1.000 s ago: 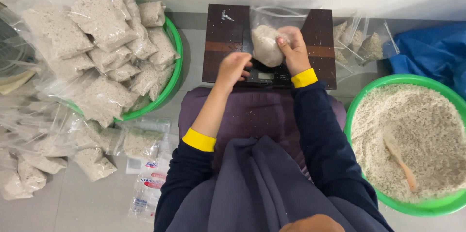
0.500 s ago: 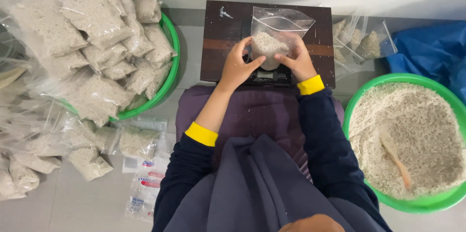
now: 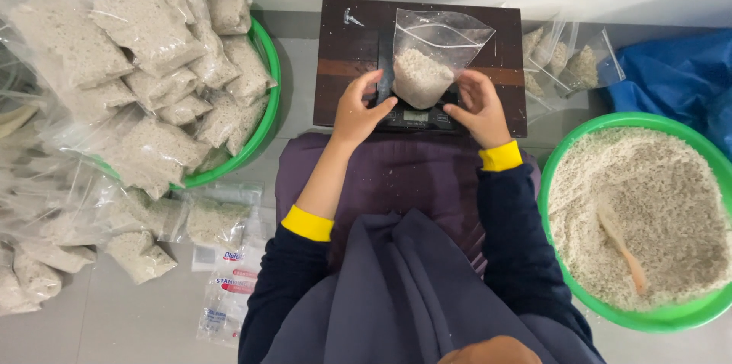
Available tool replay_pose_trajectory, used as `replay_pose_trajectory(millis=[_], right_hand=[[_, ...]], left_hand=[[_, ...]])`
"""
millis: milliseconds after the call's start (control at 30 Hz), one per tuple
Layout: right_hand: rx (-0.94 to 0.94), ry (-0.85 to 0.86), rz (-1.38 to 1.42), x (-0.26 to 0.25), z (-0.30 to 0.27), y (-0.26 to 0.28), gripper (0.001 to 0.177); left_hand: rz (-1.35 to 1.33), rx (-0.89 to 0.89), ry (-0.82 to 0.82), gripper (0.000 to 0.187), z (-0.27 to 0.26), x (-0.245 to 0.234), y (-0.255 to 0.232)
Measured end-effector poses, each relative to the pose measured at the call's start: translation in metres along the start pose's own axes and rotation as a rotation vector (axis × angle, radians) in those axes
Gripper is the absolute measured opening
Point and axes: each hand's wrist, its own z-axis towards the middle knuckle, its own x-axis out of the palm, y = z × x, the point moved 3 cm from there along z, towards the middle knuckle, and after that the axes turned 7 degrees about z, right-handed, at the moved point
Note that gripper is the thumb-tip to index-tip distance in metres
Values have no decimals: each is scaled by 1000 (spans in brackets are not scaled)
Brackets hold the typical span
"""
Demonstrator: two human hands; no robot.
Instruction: The person scoops rice-like food product from a green tub into a plastic bag, weighs it on a digital scale, seals the bag by hand, and places the sealed bag into another green bin containing other packaged units.
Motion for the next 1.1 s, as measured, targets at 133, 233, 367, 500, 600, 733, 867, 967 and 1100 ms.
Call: replay_pose_trajectory(millis=[133, 233, 367, 500, 600, 733, 867, 967, 1100], right_hand=[[-26, -29, -50, 4, -16, 3, 66], [-38, -54, -107, 6, -23, 4, 59], [-71, -86, -128, 3, -24, -3, 51], [-108, -147, -183, 3, -26, 0, 37], [-215, -190, -343, -2, -20, 6, 4], [-339, -197, -454, 5, -8, 17, 20], [-288, -178, -182, 17, 3, 23, 32], [-259, -112, -39, 31, 5, 29, 46], [-232, -73, -18, 42, 0, 41, 70]], left_hand=[[-58, -46, 22, 61, -16, -3, -2], [-54, -64, 7, 55, -21, -1, 1], [-50, -63, -3, 48, -20, 1, 1], [-37, -69, -21, 42, -18, 2, 7], [-47, -42, -72, 35, -16, 6, 7], [16, 93, -174, 46, -9, 9, -25], [-35, 197, -285, 78, 1, 20, -62], [-12, 321, -412, 103, 11, 44, -68], [113, 409, -660, 119, 21, 74, -74]])
